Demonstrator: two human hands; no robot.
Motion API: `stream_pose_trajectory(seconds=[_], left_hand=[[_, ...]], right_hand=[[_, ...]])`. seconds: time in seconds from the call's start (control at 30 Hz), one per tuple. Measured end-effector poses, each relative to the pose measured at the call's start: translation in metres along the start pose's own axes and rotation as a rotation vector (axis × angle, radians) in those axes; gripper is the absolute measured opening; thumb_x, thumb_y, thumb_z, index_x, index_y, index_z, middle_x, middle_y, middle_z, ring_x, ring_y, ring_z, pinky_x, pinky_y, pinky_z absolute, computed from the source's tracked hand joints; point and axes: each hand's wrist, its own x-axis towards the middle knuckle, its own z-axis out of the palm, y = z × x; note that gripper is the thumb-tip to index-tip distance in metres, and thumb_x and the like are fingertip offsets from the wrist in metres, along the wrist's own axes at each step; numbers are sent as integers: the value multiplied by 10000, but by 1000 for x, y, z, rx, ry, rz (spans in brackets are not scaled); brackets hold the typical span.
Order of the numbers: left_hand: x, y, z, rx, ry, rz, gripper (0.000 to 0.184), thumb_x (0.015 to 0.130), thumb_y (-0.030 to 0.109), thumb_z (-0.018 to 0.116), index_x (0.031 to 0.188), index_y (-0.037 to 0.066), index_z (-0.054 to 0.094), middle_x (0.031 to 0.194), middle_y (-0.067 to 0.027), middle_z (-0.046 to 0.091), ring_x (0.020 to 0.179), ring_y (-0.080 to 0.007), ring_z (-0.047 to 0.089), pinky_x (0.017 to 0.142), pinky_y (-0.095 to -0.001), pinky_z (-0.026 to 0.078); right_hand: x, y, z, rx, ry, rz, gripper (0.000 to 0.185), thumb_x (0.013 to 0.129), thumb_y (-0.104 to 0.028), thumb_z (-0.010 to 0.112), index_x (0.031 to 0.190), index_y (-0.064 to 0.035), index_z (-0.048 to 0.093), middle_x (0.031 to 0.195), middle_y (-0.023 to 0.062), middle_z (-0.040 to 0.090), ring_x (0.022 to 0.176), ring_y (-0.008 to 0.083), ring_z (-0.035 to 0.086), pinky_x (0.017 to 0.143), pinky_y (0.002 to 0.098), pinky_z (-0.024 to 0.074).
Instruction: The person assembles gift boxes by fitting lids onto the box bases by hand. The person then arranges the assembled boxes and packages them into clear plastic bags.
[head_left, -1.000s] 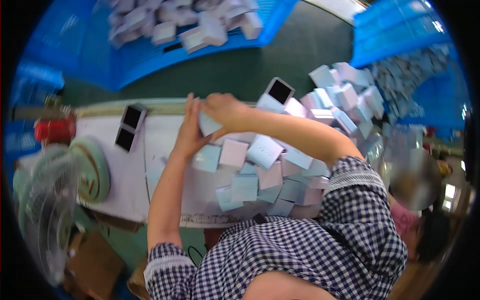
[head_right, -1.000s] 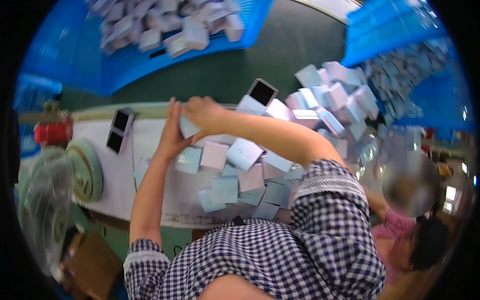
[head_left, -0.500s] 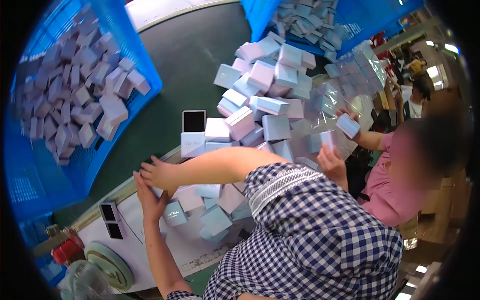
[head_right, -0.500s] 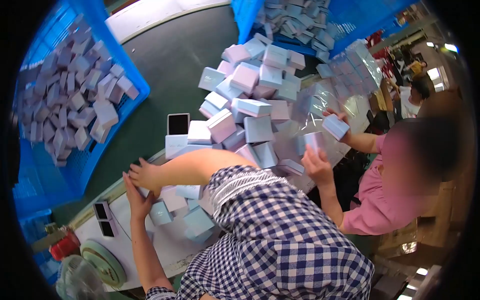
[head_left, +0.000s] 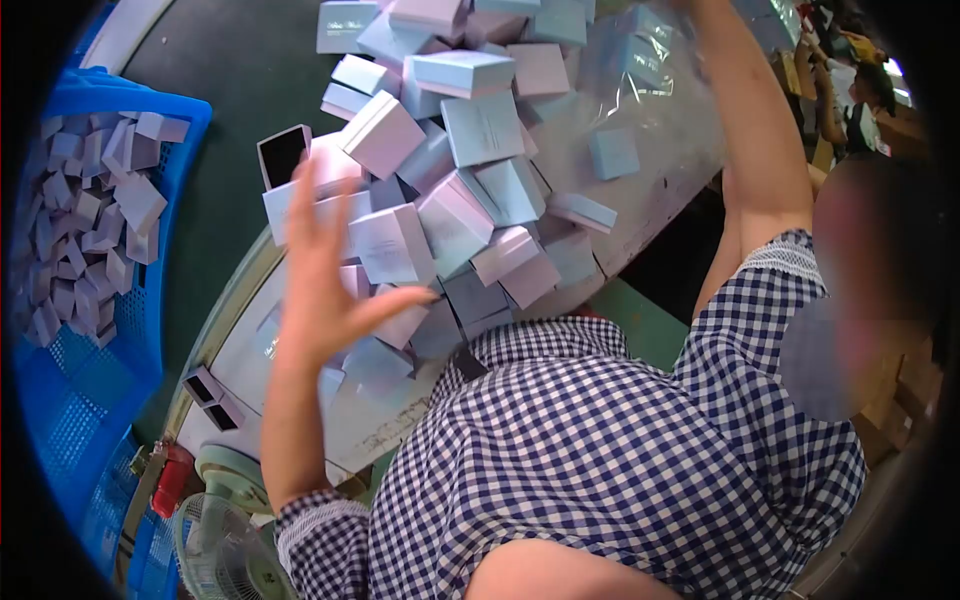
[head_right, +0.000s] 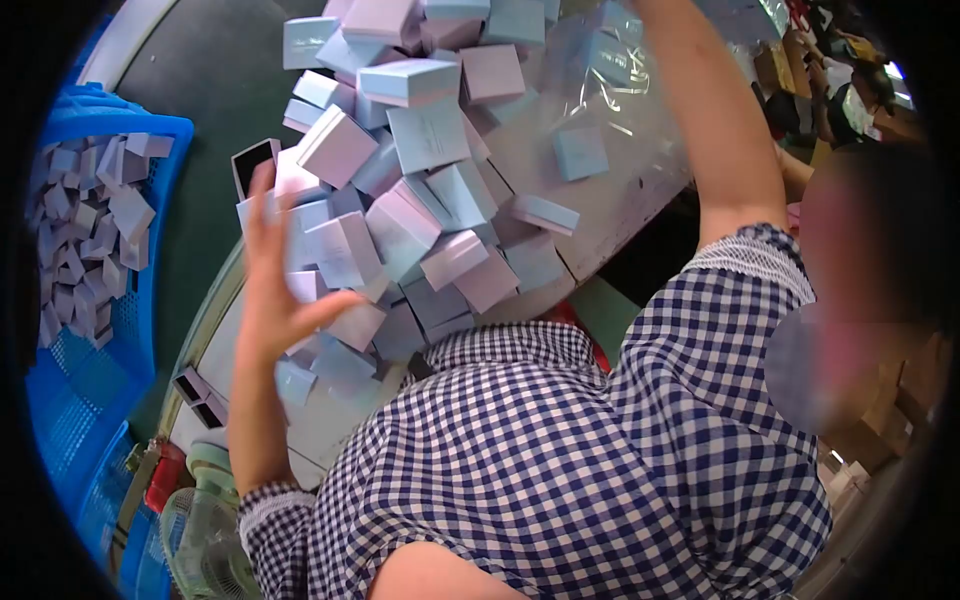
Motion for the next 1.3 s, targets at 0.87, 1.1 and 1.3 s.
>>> stream_pose_trajectory(seconds=[0.87,1.1,1.3], left_hand=[[69,-40,7,166,181,-150,884,754,390,778,1467,87,351,1529,-217,266,1389,-395,297,1101,-475,293],[71,-44,42,220,-99,-105,907,734,421,795,1467,108,362,1532,-232,258,1404,-433,262,1121,-494,260],[-61,-81,-41,344,358,-582,868,751,251,765,1476,80,319,1544,-196,260,1435,-373,234,1159,-480,213]], right_hand=[[33,91,37,91,548,-279,446,880,-368,674,1151,-19,611,1071,163,687,999,283,666,805,347,534],[234,82,-1,-169,412,-176,637,718,-426,797,1208,-64,615,1118,154,680,994,315,665,819,378,547],[272,80,39,-454,-55,-28,599,668,-354,802,1163,-56,643,1126,174,673,1017,357,653,860,440,531]])
